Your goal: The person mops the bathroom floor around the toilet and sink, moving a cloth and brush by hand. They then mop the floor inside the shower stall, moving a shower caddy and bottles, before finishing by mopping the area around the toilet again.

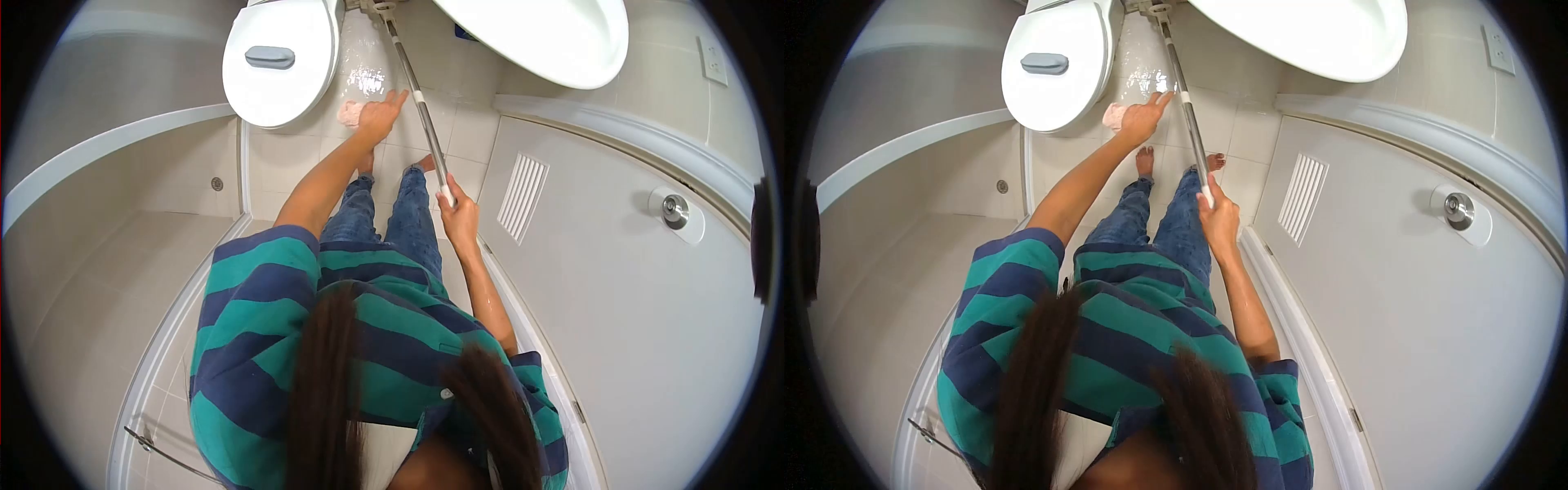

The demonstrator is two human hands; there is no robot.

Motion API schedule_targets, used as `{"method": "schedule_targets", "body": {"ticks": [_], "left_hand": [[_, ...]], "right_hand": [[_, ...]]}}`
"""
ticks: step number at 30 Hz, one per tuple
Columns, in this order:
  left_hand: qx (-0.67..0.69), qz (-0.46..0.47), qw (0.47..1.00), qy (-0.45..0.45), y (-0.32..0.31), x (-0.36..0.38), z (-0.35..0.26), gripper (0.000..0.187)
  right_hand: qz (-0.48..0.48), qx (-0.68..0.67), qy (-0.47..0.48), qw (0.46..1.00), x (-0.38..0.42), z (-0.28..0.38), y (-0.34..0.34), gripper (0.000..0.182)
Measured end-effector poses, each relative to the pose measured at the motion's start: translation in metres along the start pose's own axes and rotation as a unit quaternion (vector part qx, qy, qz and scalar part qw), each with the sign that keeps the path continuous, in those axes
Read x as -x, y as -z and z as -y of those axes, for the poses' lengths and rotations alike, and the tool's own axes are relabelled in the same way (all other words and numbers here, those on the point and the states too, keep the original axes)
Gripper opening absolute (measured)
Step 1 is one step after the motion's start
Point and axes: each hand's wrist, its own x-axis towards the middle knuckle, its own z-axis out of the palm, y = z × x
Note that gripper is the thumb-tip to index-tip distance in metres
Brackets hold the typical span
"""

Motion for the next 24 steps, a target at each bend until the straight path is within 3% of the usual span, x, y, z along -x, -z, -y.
{"method": "schedule_targets", "body": {"ticks": [5, 7, 8, 10, 13, 15, 17, 19, 22, 24], "left_hand": [[0.012, -0.009, 1.000, 0.002, 0.002, 0.015, -0.004, 0.082], [0.026, -0.030, 0.999, -0.036, 0.001, 0.014, -0.015, 0.089], [0.028, -0.014, 0.998, -0.049, 0.004, 0.015, -0.026, 0.089], [0.028, 0.010, 0.997, -0.076, 0.020, 0.008, -0.045, 0.090], [0.041, 0.025, 0.974, -0.223, 0.008, 0.017, -0.074, 0.074], [0.093, 0.118, 0.928, -0.340, -0.048, 0.022, -0.101, 0.041], [0.011, 0.196, 0.919, -0.342, -0.052, 0.056, -0.149, 0.018], [0.007, 0.201, 0.905, -0.375, -0.072, 0.093, -0.181, 0.018], [0.038, 0.220, 0.885, -0.408, -0.087, 0.128, -0.200, 0.011], [0.039, 0.212, 0.889, -0.404, -0.094, 0.132, -0.201, 0.011]], "right_hand": [[-0.043, -0.092, 0.056, 0.993, 0.009, -0.012, -0.025, 0.041], [-0.027, -0.141, 0.030, 0.989, 0.015, -0.018, 0.001, 0.043], [0.004, -0.154, -0.042, 0.987, 0.032, -0.001, 0.027, 0.041], [-0.004, -0.142, -0.005, 0.990, 0.076, -0.016, 0.056, 0.040], [0.009, -0.099, -0.026, 0.995, 0.162, -0.038, 0.097, 0.042], [0.006, -0.068, -0.061, 0.996, 0.220, -0.036, 0.113, 0.042], [-0.009, -0.003, -0.074, 0.997, 0.261, -0.042, 0.123, 0.045], [-0.037, 0.019, -0.038, 0.998, 0.294, -0.067, 0.128, 0.048], [0.020, 0.048, -0.136, 0.989, 0.312, -0.071, 0.132, 0.050], [-0.003, 0.045, -0.062, 0.997, 0.309, -0.084, 0.123, 0.050]]}}
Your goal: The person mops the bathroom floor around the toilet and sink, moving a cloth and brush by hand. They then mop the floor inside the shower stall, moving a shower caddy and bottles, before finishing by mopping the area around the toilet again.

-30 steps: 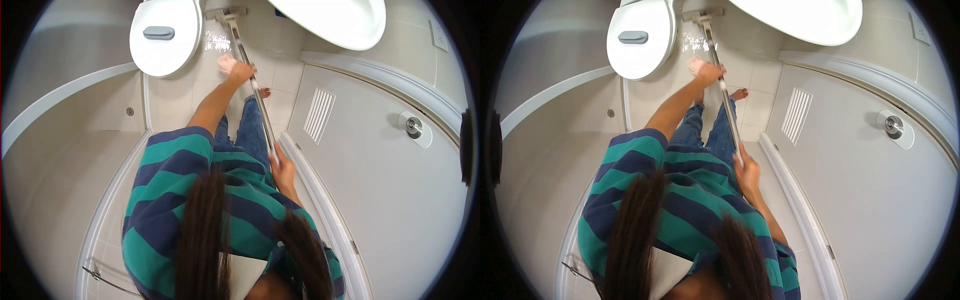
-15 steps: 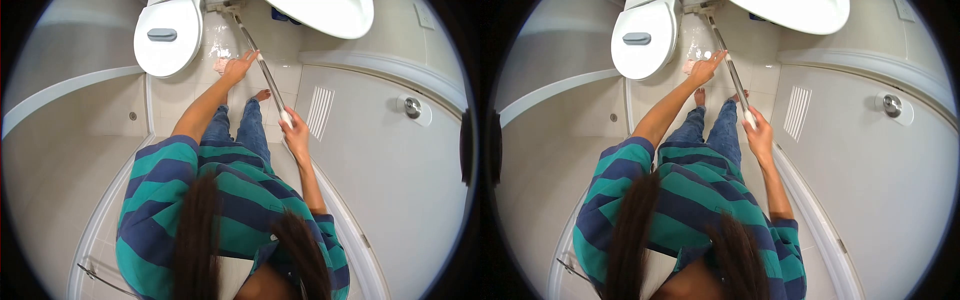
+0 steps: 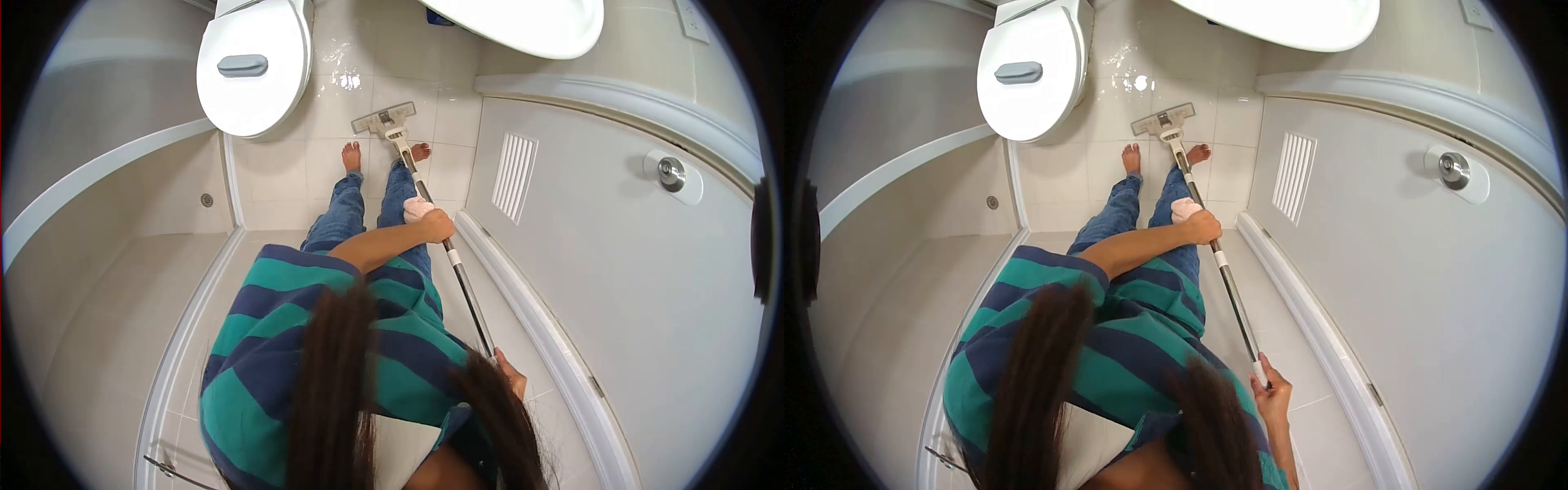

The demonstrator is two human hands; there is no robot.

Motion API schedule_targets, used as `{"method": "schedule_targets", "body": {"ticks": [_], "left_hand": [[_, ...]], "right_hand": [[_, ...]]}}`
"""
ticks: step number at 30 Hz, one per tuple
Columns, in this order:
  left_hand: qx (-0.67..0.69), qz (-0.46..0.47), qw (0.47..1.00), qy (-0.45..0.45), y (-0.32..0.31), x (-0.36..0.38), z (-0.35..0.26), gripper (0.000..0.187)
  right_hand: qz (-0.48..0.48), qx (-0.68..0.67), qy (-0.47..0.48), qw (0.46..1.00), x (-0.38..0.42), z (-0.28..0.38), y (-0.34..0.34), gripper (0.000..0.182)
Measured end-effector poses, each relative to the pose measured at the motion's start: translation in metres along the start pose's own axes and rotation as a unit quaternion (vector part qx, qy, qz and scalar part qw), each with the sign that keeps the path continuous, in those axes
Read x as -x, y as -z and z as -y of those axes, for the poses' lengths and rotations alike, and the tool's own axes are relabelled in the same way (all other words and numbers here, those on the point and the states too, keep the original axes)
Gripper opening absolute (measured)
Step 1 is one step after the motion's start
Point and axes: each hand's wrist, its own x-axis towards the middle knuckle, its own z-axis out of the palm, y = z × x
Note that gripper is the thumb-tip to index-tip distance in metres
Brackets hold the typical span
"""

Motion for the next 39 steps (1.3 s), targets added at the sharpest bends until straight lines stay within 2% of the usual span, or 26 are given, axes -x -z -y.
{"method": "schedule_targets", "body": {"ticks": [1, 2, 5, 6, 7, 8, 9, 11, 12, 14, 15, 16, 17, 18, 19, 21, 23, 26, 29, 30, 32, 34, 36, 39], "left_hand": [[0.000, -0.003, 1.000, 0.004, -0.004, 0.001, 0.001, 0.011], [0.006, -0.005, 1.000, 0.026, -0.011, 0.002, 0.006, 0.010], [-0.001, -0.004, 0.995, 0.100, -0.002, -0.005, 0.052, 0.011], [-0.012, 0.008, 0.991, 0.132, 0.013, -0.003, 0.072, 0.012], [-0.036, -0.039, 0.986, 0.159, 0.004, -0.004, 0.101, 0.011], [-0.048, -0.015, 0.984, 0.172, 0.031, 0.011, 0.122, 0.013], [-0.080, -0.075, 0.963, 0.247, 0.041, 0.025, 0.145, 0.019], [-0.100, -0.176, 0.897, 0.392, 0.067, 0.054, 0.175, 0.033], [-0.088, -0.217, 0.856, 0.461, 0.082, 0.072, 0.180, 0.041], [-0.050, -0.255, 0.830, 0.494, 0.086, 0.097, 0.177, 0.045], [-0.027, -0.276, 0.817, 0.505, 0.084, 0.100, 0.170, 0.047], [0.010, -0.292, 0.809, 0.510, 0.073, 0.098, 0.161, 0.060], [0.035, -0.312, 0.800, 0.510, 0.065, 0.090, 0.154, 0.066], [0.060, -0.332, 0.791, 0.509, 0.056, 0.075, 0.145, 0.071], [0.088, -0.352, 0.779, 0.511, 0.050, 0.059, 0.131, 0.076], [0.135, -0.315, 0.794, 0.502, 0.075, 0.031, 0.104, 0.086], [0.107, -0.347, 0.810, 0.461, 0.078, 0.006, 0.096, 0.090], [0.083, -0.357, 0.827, 0.427, 0.090, -0.019, 0.090, 0.073], [0.049, -0.370, 0.854, 0.363, 0.077, -0.046, 0.103, 0.039], [0.121, -0.330, 0.875, 0.331, 0.083, -0.047, 0.095, 0.020], [0.098, -0.249, 0.922, 0.279, 0.061, -0.081, 0.087, 0.023], [0.099, -0.220, 0.932, 0.271, 0.039, -0.109, 0.060, 0.024], [0.134, -0.256, 0.907, 0.305, 0.017, -0.114, 0.039, 0.021], [0.137, -0.237, 0.902, 0.335, 0.001, -0.112, 0.037, 0.018]], "right_hand": [[-0.011, -0.003, 0.038, 0.999, -0.003, -0.005, -0.003, 0.051], [0.031, 0.055, 0.015, 0.998, -0.009, -0.002, 0.000, 0.050], [0.014, 0.042, -0.002, 0.999, -0.053, -0.014, -0.009, 0.048], [-0.002, 0.019, 0.033, 0.999, -0.075, -0.009, -0.015, 0.048], [-0.015, -0.003, 0.069, 0.998, -0.100, -0.001, -0.022, 0.047], [-0.020, -0.024, 0.095, 0.995, -0.123, 0.004, -0.036, 0.046], [-0.025, -0.047, 0.127, 0.990, -0.148, 0.016, -0.051, 0.045], [-0.017, 0.009, 0.080, 0.997, -0.188, 0.058, -0.073, 0.043], [-0.024, -0.002, 0.106, 0.994, -0.211, 0.061, -0.069, 0.043], [-0.040, -0.024, 0.151, 0.987, -0.249, 0.060, -0.055, 0.042], [-0.004, -0.065, 0.105, 0.992, -0.256, 0.065, -0.046, 0.043], [0.032, -0.104, 0.060, 0.992, -0.262, 0.075, -0.034, 0.043], [0.067, -0.141, 0.016, 0.988, -0.266, 0.080, -0.026, 0.044], [0.080, -0.168, 0.029, 0.982, -0.270, 0.060, -0.034, 0.043], [0.107, -0.120, 0.038, 0.986, -0.271, 0.034, -0.041, 0.048], [0.211, -0.284, -0.066, 0.933, -0.265, 0.009, -0.047, 0.053], [0.219, -0.248, -0.031, 0.943, -0.277, 0.013, -0.023, 0.055], [0.226, -0.142, 0.019, 0.963, -0.252, 0.043, 0.044, 0.054], [0.186, -0.043, 0.070, 0.979, -0.205, 0.016, 0.101, 0.053], [0.164, -0.004, 0.091, 0.982, -0.191, 0.002, 0.121, 0.052], [0.156, 0.041, 0.039, 0.986, -0.164, -0.002, 0.156, 0.052], [0.184, 0.049, 0.026, 0.981, -0.170, -0.026, 0.175, 0.054], [0.225, 0.049, 0.008, 0.973, -0.184, -0.025, 0.186, 0.059], [0.274, 0.015, -0.092, 0.957, -0.192, 0.000, 0.183, 0.062]]}}
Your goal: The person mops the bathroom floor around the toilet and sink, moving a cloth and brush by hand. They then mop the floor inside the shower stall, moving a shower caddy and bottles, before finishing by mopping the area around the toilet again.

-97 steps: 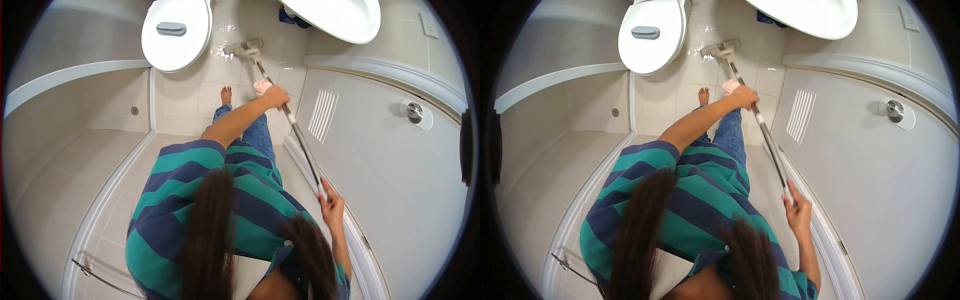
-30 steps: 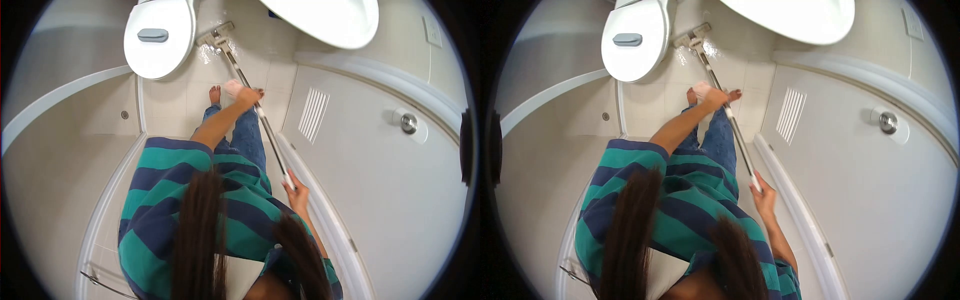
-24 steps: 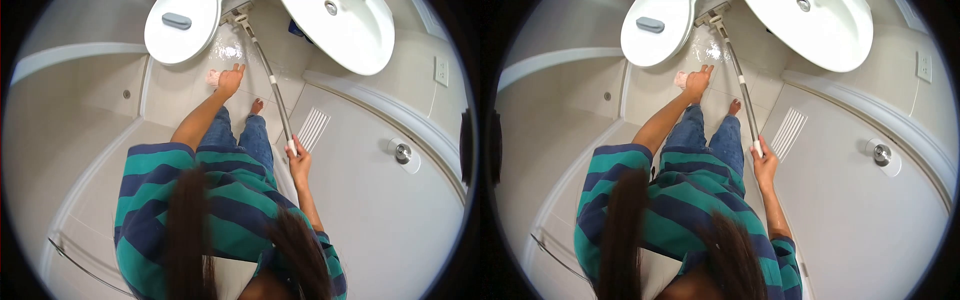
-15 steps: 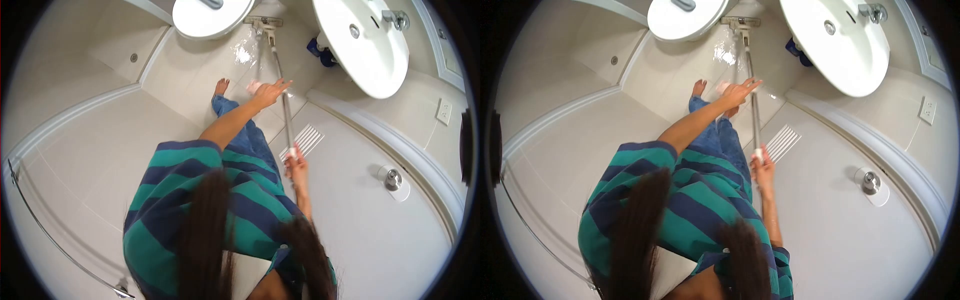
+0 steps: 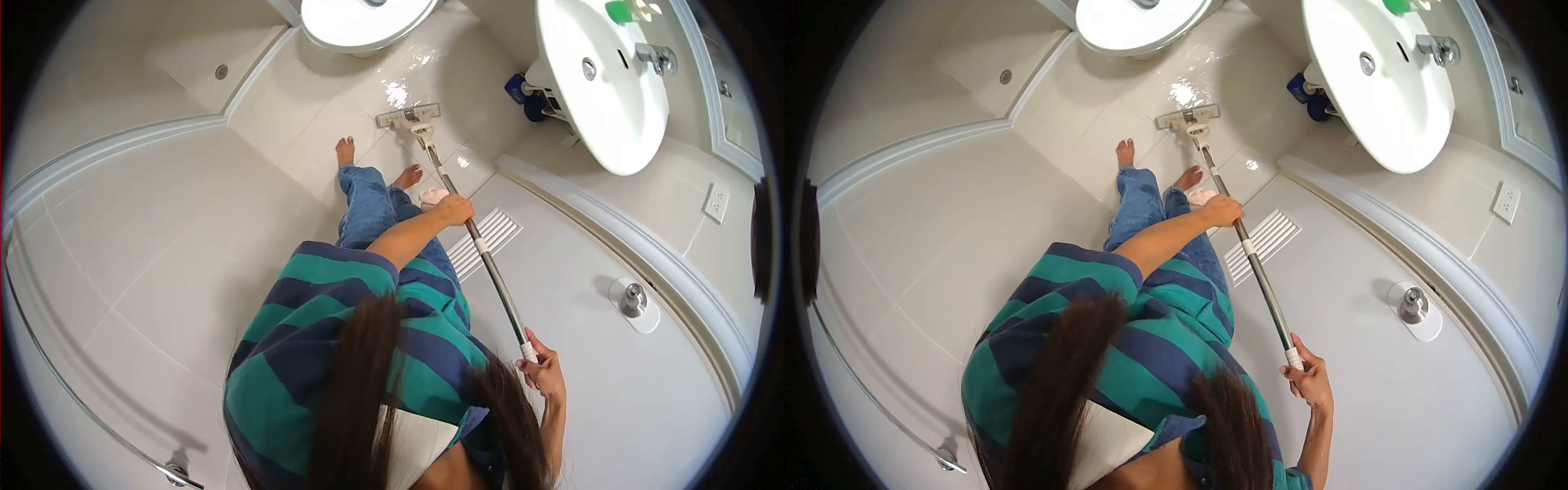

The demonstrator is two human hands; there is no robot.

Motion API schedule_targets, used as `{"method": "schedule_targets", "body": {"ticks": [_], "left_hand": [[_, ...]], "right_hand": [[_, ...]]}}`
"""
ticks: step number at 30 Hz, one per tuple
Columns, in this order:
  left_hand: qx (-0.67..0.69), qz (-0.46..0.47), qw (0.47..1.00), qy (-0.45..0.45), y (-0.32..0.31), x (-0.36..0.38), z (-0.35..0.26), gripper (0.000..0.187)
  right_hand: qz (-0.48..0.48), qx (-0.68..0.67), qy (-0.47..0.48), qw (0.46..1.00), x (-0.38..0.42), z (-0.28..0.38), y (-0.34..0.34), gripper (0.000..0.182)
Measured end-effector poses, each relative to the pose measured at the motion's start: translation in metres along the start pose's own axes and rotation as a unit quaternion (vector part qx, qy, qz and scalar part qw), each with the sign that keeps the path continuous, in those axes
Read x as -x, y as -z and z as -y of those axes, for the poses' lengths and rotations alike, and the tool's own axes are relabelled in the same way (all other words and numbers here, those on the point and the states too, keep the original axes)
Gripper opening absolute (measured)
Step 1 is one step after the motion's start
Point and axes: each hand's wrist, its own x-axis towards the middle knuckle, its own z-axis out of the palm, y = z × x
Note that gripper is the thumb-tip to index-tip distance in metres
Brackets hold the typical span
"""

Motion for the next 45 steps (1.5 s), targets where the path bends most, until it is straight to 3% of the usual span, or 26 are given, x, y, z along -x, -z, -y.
{"method": "schedule_targets", "body": {"ticks": [4, 7, 9, 10, 12, 14, 17, 18, 21, 22, 25, 28, 31, 34, 37, 39, 43, 45], "left_hand": [[0.013, -0.017, 1.000, 0.012, 0.026, 0.015, 0.024, 0.015], [-0.027, -0.054, 0.998, -0.006, 0.039, 0.033, 0.050, 0.013], [-0.055, -0.124, 0.988, -0.078, 0.023, 0.042, 0.081, 0.011], [-0.069, -0.159, 0.978, -0.115, 0.018, 0.045, 0.092, 0.011], [-0.144, -0.079, 0.984, -0.073, 0.025, 0.054, 0.104, 0.007], [-0.194, -0.038, 0.980, -0.029, 0.046, 0.045, 0.119, 0.007], [-0.214, -0.056, 0.975, 0.022, 0.090, 0.022, 0.143, 0.009], [-0.219, -0.086, 0.972, 0.023, 0.110, 0.014, 0.149, 0.010], [-0.198, -0.072, 0.976, 0.061, 0.148, 0.000, 0.151, 0.030], [-0.154, -0.104, 0.979, 0.081, 0.156, 0.006, 0.144, 0.038], [-0.009, -0.192, 0.970, 0.147, 0.173, 0.025, 0.125, 0.072], [0.070, -0.196, 0.954, 0.214, 0.180, 0.043, 0.116, 0.073], [0.084, -0.177, 0.955, 0.225, 0.178, 0.049, 0.107, 0.081], [0.034, -0.187, 0.968, 0.165, 0.176, 0.048, 0.088, 0.089], [0.000, -0.162, 0.985, 0.052, 0.170, 0.044, 0.058, 0.096], [-0.030, -0.117, 0.987, -0.101, 0.130, 0.032, 0.043, 0.078], [-0.112, 0.136, 0.952, -0.251, 0.030, 0.022, 0.002, 0.010], [-0.081, 0.064, 0.958, -0.266, -0.005, 0.032, -0.013, 0.009]], "right_hand": [[0.044, -0.021, 0.015, 0.999, -0.008, 0.029, -0.010, 0.068], [0.026, -0.087, 0.001, 0.996, -0.012, 0.032, -0.043, 0.072], [0.026, -0.108, 0.026, 0.993, -0.019, 0.008, -0.077, 0.073], [0.005, -0.131, -0.026, 0.991, -0.030, -0.005, -0.099, 0.070], [0.000, -0.208, 0.010, 0.978, -0.048, -0.055, -0.144, 0.063], [0.000, -0.238, 0.076, 0.968, -0.050, -0.052, -0.179, 0.060], [-0.022, -0.237, 0.066, 0.969, -0.056, 0.027, -0.201, 0.062], [-0.017, -0.278, 0.115, 0.954, -0.064, 0.039, -0.205, 0.064], [-0.039, -0.214, 0.127, 0.968, -0.111, 0.112, -0.215, 0.064], [-0.063, -0.157, 0.152, 0.974, -0.144, 0.123, -0.213, 0.066], [-0.086, -0.164, 0.203, 0.961, -0.202, 0.157, -0.190, 0.067], [-0.047, -0.228, 0.218, 0.948, -0.211, 0.164, -0.171, 0.067], [-0.027, -0.247, 0.228, 0.941, -0.192, 0.157, -0.158, 0.065], [-0.037, -0.245, 0.207, 0.947, -0.136, 0.130, -0.134, 0.065], [-0.054, -0.192, 0.140, 0.970, -0.066, 0.063, -0.122, 0.067], [-0.071, -0.153, 0.101, 0.981, -0.021, 0.030, -0.125, 0.064], [-0.076, -0.074, 0.099, 0.989, 0.008, -0.027, -0.123, 0.058], [-0.089, -0.022, 0.101, 0.991, 0.007, -0.048, -0.118, 0.056]]}}
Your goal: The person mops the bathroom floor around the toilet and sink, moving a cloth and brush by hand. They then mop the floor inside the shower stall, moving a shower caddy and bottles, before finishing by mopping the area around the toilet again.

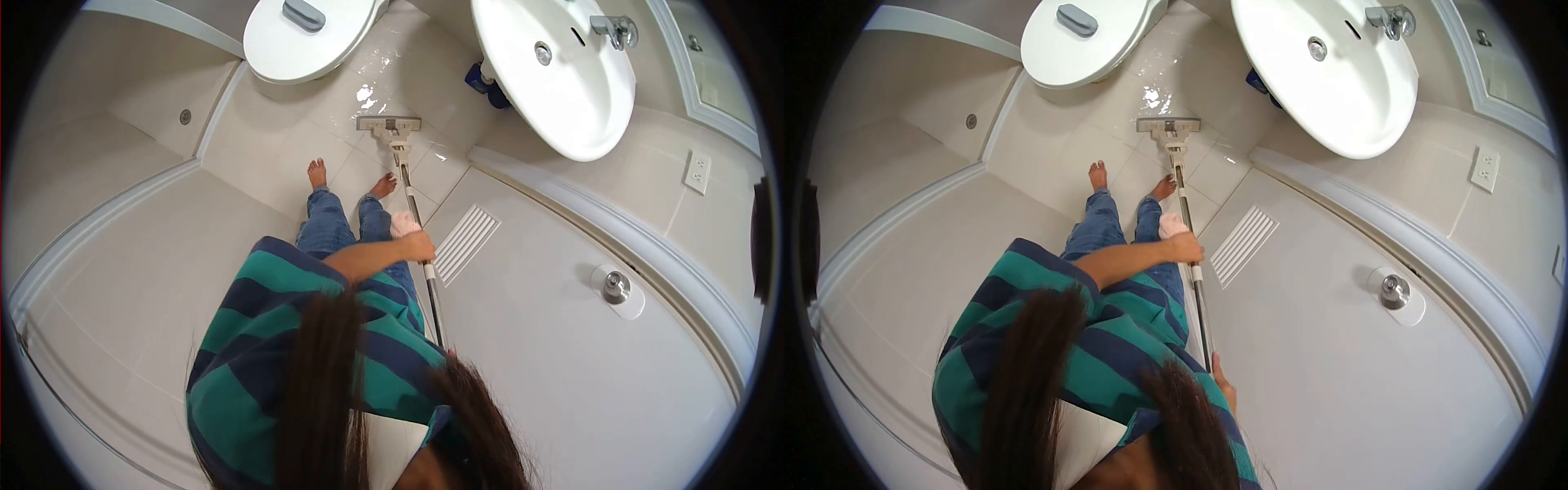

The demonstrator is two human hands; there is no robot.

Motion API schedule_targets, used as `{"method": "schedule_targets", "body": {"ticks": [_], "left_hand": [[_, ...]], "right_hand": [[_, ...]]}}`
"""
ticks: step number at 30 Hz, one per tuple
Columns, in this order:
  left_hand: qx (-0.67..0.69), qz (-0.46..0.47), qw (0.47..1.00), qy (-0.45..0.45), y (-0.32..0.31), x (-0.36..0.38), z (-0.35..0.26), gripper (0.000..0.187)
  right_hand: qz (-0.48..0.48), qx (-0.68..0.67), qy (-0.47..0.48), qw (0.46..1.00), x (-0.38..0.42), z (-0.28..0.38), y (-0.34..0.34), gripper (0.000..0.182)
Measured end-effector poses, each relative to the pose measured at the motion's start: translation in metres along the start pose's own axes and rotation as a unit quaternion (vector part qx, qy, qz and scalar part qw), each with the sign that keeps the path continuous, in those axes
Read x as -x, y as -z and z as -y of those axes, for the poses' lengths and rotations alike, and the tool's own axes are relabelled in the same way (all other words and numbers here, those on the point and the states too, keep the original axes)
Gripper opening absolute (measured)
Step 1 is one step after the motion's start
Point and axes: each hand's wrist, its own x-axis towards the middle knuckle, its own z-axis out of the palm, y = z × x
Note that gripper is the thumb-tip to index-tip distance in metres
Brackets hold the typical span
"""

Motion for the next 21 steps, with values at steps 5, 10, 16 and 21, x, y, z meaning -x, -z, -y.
{"method": "schedule_targets", "body": {"ticks": [5, 10, 16, 21], "left_hand": [[-0.080, 0.015, 0.996, 0.040, -0.003, -0.009, 0.028, 0.012], [-0.153, -0.012, 0.932, 0.328, 0.073, -0.038, 0.130, 0.030], [-0.183, -0.142, 0.901, 0.368, 0.154, -0.002, 0.154, 0.053], [-0.140, -0.177, 0.936, 0.271, 0.119, -0.043, 0.108, 0.046]], "right_hand": [[-0.018, 0.122, 0.043, 0.991, -0.043, -0.015, 0.009, 0.052], [-0.091, 0.161, 0.232, 0.955, -0.168, -0.006, -0.004, 0.050], [-0.134, 0.170, 0.308, 0.927, -0.283, 0.036, 0.040, 0.051], [-0.117, 0.133, 0.323, 0.930, -0.165, 0.027, 0.063, 0.056]]}}
